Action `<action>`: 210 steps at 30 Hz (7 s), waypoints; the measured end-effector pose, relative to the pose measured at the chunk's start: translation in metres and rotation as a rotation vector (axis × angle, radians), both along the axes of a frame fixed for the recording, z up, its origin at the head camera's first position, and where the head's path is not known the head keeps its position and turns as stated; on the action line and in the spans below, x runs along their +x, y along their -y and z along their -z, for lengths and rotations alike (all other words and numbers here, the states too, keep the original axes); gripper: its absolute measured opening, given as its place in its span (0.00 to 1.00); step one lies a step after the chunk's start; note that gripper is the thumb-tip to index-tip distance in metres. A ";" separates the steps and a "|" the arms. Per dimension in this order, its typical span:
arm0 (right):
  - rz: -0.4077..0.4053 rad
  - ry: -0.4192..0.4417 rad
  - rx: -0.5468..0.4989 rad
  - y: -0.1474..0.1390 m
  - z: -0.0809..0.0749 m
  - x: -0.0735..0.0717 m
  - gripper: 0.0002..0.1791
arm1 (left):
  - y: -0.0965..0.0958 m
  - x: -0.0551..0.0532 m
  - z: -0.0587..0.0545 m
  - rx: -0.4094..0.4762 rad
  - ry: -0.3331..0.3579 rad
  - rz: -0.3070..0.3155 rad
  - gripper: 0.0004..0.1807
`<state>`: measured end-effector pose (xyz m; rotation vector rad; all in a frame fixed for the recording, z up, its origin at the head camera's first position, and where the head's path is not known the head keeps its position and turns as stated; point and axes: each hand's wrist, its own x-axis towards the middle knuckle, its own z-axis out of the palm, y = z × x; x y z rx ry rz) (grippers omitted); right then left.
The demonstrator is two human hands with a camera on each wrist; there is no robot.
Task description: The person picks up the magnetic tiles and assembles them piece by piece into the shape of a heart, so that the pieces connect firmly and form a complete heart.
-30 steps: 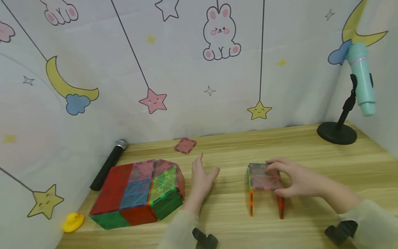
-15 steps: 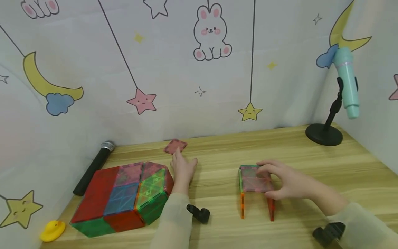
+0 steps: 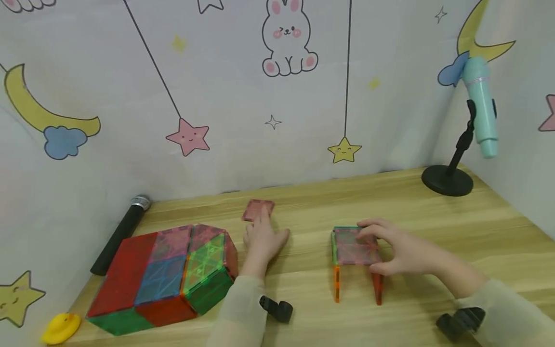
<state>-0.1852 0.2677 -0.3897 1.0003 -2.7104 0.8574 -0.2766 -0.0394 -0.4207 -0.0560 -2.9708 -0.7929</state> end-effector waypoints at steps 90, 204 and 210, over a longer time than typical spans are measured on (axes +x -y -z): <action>0.129 0.143 -0.163 0.036 0.021 0.014 0.45 | -0.010 0.057 -0.005 0.400 0.002 0.645 0.42; -0.021 0.551 -0.404 0.053 0.028 0.013 0.34 | 0.026 0.082 -0.032 0.116 -0.557 0.666 0.33; -0.062 0.580 -0.412 0.061 0.028 0.012 0.40 | 0.055 0.097 -0.057 0.031 -0.342 0.634 0.34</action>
